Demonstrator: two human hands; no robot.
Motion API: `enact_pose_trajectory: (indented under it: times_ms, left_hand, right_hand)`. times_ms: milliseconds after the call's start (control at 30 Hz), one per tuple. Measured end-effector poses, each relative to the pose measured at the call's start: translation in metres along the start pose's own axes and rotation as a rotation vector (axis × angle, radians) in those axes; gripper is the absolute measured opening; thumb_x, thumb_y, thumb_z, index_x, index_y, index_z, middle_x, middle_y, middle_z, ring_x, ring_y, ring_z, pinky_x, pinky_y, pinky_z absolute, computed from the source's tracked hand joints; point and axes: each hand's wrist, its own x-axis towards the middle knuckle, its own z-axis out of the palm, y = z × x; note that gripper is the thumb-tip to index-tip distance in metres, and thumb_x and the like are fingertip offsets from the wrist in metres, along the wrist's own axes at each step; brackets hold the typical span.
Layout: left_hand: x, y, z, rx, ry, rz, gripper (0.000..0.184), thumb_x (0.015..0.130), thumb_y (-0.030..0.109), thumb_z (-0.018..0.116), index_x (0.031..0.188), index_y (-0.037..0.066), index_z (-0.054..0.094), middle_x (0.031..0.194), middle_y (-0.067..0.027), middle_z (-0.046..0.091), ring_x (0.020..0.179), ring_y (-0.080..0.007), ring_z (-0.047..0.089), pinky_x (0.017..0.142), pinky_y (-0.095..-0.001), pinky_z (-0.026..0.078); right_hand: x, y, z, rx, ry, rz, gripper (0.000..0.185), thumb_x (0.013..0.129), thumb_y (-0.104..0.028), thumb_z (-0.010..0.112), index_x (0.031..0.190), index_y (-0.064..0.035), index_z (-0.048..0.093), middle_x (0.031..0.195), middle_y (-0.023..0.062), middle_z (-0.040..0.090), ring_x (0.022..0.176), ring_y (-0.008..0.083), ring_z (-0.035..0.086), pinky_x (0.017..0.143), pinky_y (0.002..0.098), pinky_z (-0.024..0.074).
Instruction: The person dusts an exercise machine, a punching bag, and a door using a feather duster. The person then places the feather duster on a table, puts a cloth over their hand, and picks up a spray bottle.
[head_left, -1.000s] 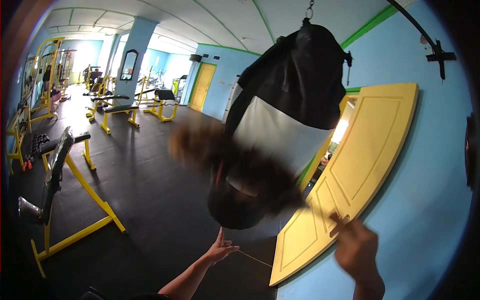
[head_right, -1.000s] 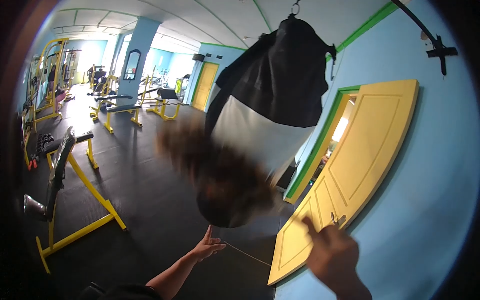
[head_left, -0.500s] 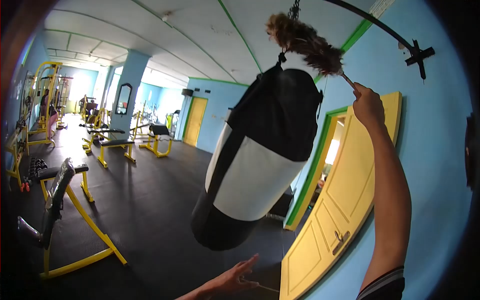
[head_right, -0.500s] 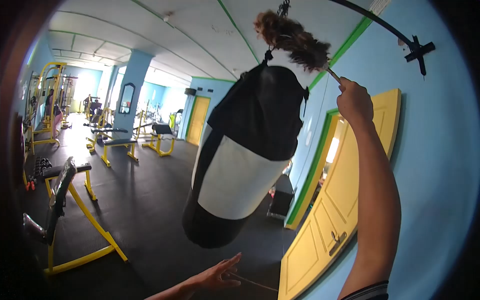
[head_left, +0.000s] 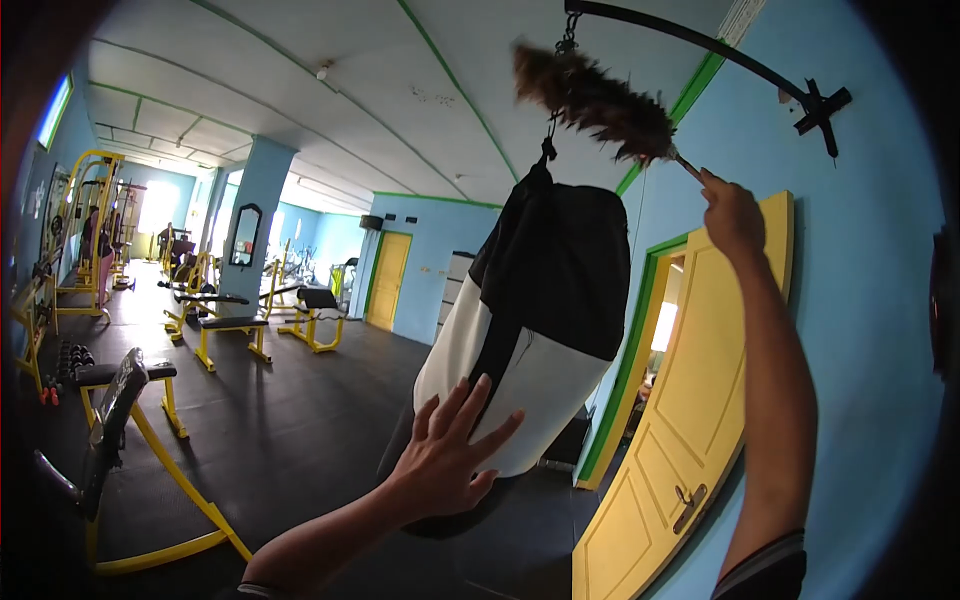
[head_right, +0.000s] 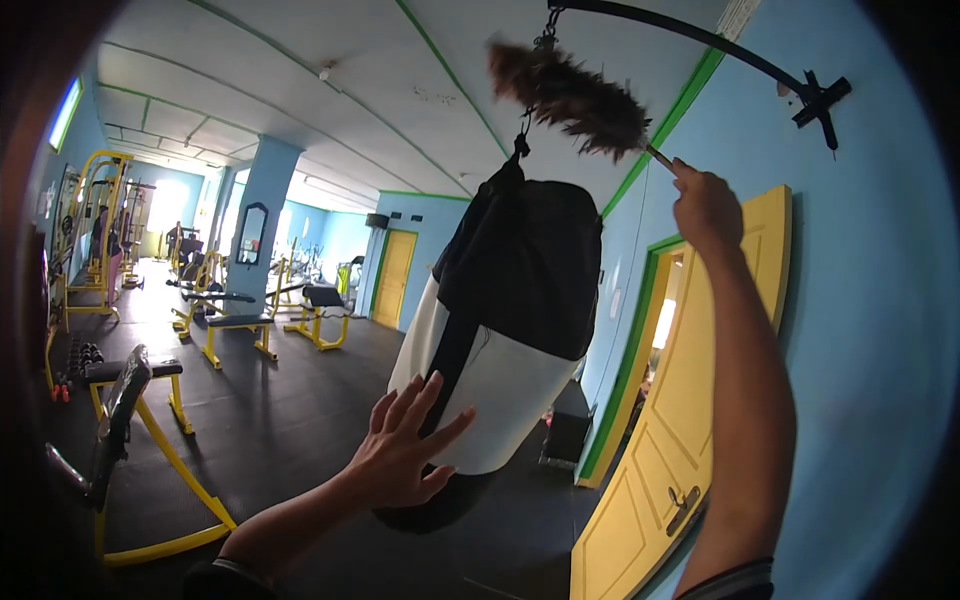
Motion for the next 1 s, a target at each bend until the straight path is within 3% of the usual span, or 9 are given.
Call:
enact_pose_trajectory:
  times_ms: [267, 333, 633, 733, 800, 833, 900, 933, 1000]
  left_hand:
    - [0.038, 0.013, 0.03, 0.113, 0.023, 0.02, 0.076, 0.072, 0.034, 0.07, 0.139, 0.028, 0.035, 0.146, -0.0224, 0.014, 0.134, -0.0415, 0.018, 0.104, -0.0568, 0.015]
    - [0.039, 0.018, 0.036, 0.165, 0.006, 0.008, 0.076, 0.071, 0.034, 0.071, 0.139, 0.028, 0.035, 0.147, -0.0204, 0.015, 0.134, -0.04, 0.019, 0.104, -0.0558, 0.016]
    - [0.046, 0.037, 0.047, 0.195, -0.007, -0.022, 0.077, 0.069, 0.037, 0.07, 0.138, 0.028, 0.037, 0.147, -0.017, 0.02, 0.133, -0.0349, 0.025, 0.101, -0.0539, 0.018]
    - [0.044, 0.04, 0.045, 0.171, -0.016, -0.107, 0.079, 0.067, 0.033, 0.072, 0.138, 0.026, 0.038, 0.15, -0.0112, 0.016, 0.134, -0.033, 0.023, 0.104, -0.0525, 0.017]
    - [0.041, 0.035, 0.049, 0.21, 0.018, -0.114, 0.081, 0.066, 0.034, 0.073, 0.138, 0.025, 0.038, 0.15, -0.0133, 0.017, 0.133, -0.0343, 0.024, 0.103, -0.0528, 0.018]
    - [0.04, 0.032, 0.05, 0.207, 0.026, -0.125, 0.082, 0.065, 0.035, 0.073, 0.138, 0.025, 0.037, 0.149, -0.0148, 0.018, 0.133, -0.0355, 0.024, 0.102, -0.0525, 0.019]
    - [0.031, 0.026, 0.057, 0.168, -0.001, -0.151, 0.083, 0.065, 0.036, 0.073, 0.139, 0.025, 0.036, 0.149, -0.0164, 0.019, 0.133, -0.0367, 0.023, 0.102, -0.0521, 0.019]
    - [0.025, 0.022, 0.06, 0.168, 0.047, -0.169, 0.085, 0.066, 0.039, 0.072, 0.14, 0.023, 0.034, 0.148, -0.0189, 0.018, 0.133, -0.0382, 0.022, 0.103, -0.0522, 0.019]
    - [0.009, 0.015, 0.063, 0.167, 0.088, -0.171, 0.087, 0.067, 0.041, 0.072, 0.141, 0.021, 0.032, 0.148, -0.0215, 0.017, 0.133, -0.0396, 0.021, 0.103, -0.0522, 0.019]
  right_hand:
    - [0.027, -0.021, 0.07, 0.185, -0.002, 0.033, 0.031, 0.086, -0.017, 0.051, 0.116, -0.0178, 0.061, 0.098, 0.0139, 0.065, 0.091, 0.0328, 0.062, 0.079, 0.0419, 0.0497]
    - [0.043, -0.02, 0.106, 0.371, 0.276, 0.133, 0.027, 0.086, -0.02, 0.052, 0.11, -0.0153, 0.063, 0.096, 0.0141, 0.066, 0.09, 0.0339, 0.062, 0.079, 0.0418, 0.0495]
    - [0.042, 0.012, 0.162, 0.493, 0.034, 0.327, 0.029, 0.085, -0.027, 0.049, 0.091, -0.007, 0.069, 0.09, 0.02, 0.065, 0.085, 0.0389, 0.062, 0.078, 0.0434, 0.0488]
    - [-0.031, 0.049, 0.187, 0.805, 0.18, 0.398, 0.027, 0.089, -0.024, 0.055, 0.108, -0.0078, 0.066, 0.075, 0.0111, 0.066, 0.065, 0.0201, 0.062, 0.06, 0.0314, 0.0473]
    - [-0.122, 0.059, 0.175, 1.223, 0.013, 0.65, 0.029, 0.09, -0.025, 0.056, 0.116, -0.0117, 0.062, 0.059, -0.0023, 0.047, 0.044, 0.0026, 0.034, 0.038, 0.0199, 0.0258]
    - [-0.175, 0.06, 0.171, 1.252, -0.062, 0.716, 0.035, 0.09, -0.025, 0.056, 0.122, -0.0114, 0.057, 0.063, 0.0, 0.049, 0.043, 0.0057, 0.038, 0.037, 0.0231, 0.0304]
    - [-0.311, 0.077, 0.178, -0.064, -0.212, -0.007, 0.04, 0.093, -0.02, 0.049, 0.131, -0.0085, 0.042, 0.09, 0.0141, 0.057, 0.066, 0.0307, 0.057, 0.058, 0.0399, 0.0479]
    - [-0.381, 0.071, 0.16, 0.175, -0.611, 0.143, 0.039, 0.091, -0.016, 0.048, 0.127, -0.0032, 0.043, 0.103, 0.0181, 0.056, 0.085, 0.0384, 0.057, 0.073, 0.0445, 0.0467]
    - [-0.53, 0.038, 0.121, 0.664, -0.888, 0.684, 0.031, 0.092, -0.016, 0.045, 0.116, 0.0037, 0.048, 0.099, 0.0206, 0.057, 0.089, 0.0398, 0.056, 0.079, 0.0443, 0.0451]
